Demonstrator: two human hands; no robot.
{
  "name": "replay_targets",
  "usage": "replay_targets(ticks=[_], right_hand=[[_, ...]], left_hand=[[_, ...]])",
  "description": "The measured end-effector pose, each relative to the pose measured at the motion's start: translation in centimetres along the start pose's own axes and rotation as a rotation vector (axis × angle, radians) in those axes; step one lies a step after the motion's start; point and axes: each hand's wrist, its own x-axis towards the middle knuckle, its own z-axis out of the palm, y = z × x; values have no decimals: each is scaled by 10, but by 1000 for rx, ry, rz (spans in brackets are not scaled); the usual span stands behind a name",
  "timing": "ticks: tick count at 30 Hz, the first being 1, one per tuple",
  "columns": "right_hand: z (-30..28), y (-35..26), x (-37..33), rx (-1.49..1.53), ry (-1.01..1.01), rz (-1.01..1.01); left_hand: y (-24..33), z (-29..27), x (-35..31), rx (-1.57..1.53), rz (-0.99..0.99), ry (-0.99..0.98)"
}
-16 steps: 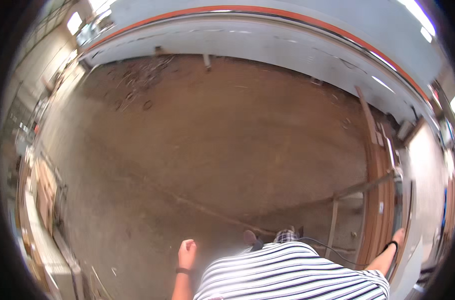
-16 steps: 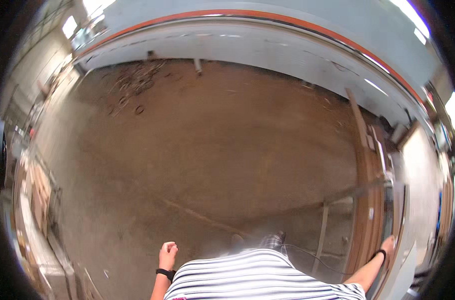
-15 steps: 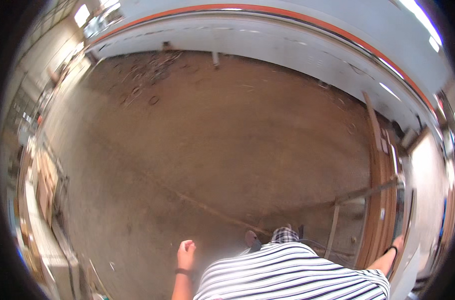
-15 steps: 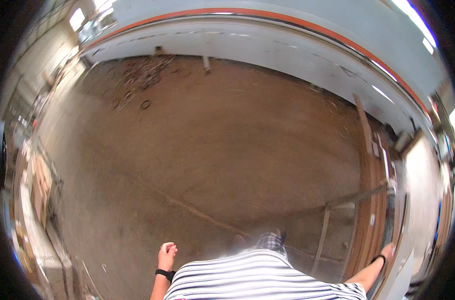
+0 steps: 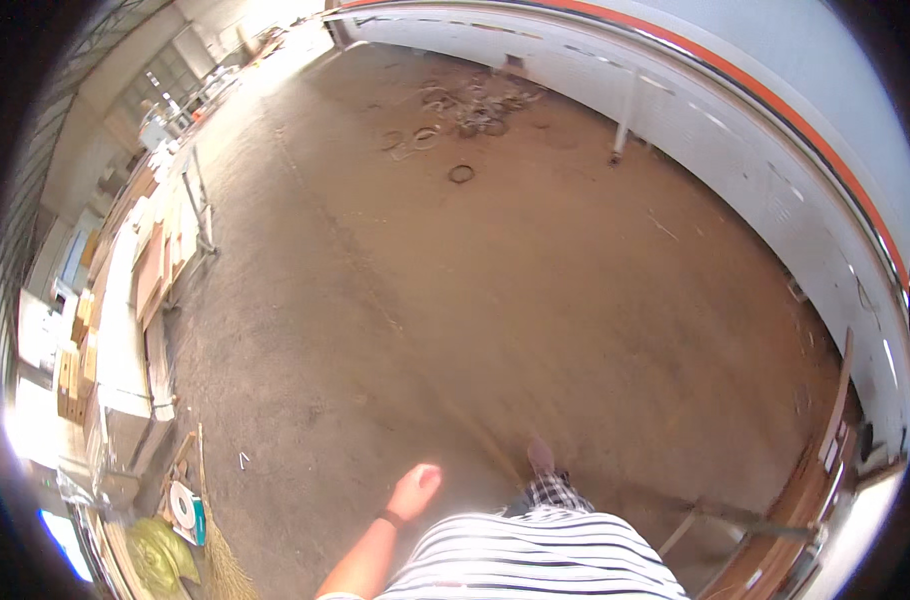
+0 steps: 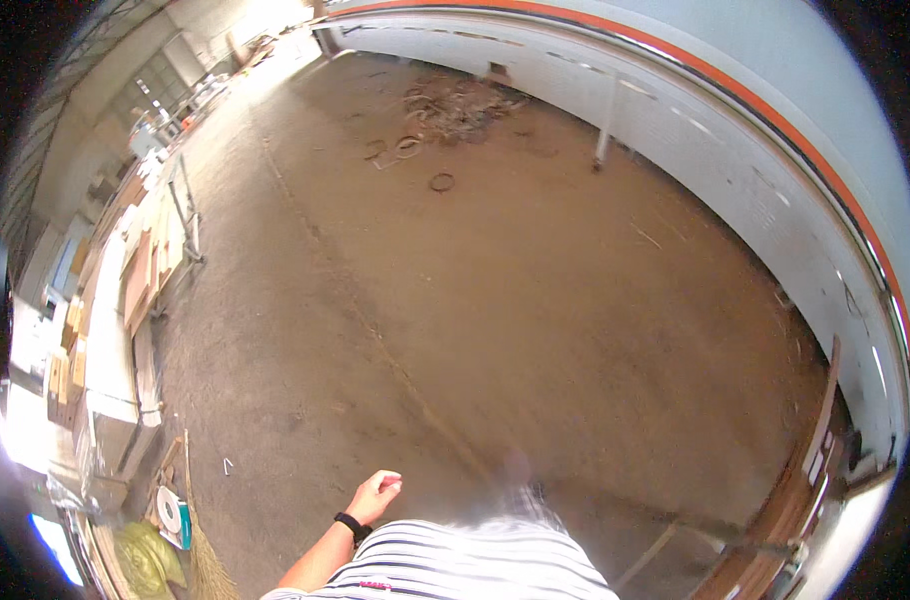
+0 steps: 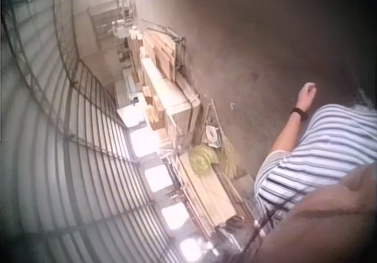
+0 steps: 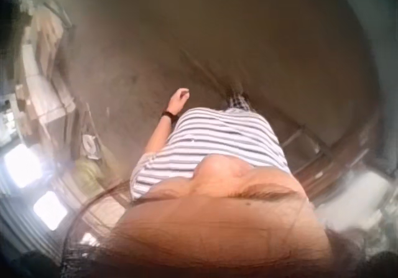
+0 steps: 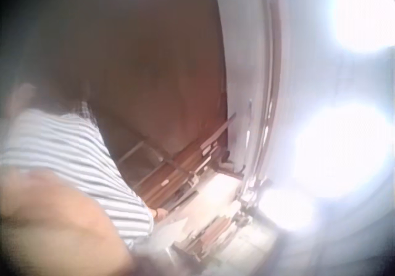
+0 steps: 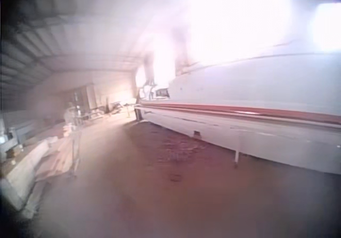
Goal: The person pushes wooden planks into an edge banding machine, operates the machine's control panel, and uses a handheld tool to trim excess material from a finished piece.
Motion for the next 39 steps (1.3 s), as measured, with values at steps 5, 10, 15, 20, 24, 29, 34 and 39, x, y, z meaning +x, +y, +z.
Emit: replay_targets(ticks=[5, 10, 15, 20, 24, 29, 34, 39], right_hand=[[-13, -113, -81, 75, -111, -56], [-48, -194, -152, 143, -231, -138], [-94, -183, -215, 72, -180, 42], [-119, -180, -269, -5, -128, 250], [-45, -165, -247, -137, -242, 175], [-95, -216, -338, 96, -189, 247], [-200, -375, -439, -89, -153, 389], [-276, -419, -491, -205, -67, 237]], left_hand=[[77, -49, 90, -51, 120, -117], [40, -95, 133, -219, 74, -102], [-31, -189, 186, -142, 117, 7], [-113, -309, 218, -270, 16, 164], [-117, -396, 263, -237, 1, 177], [-51, -442, 387, -110, 187, 53], [-19, -475, 512, -241, 276, -175], [116, -502, 583, -199, 261, -567]])
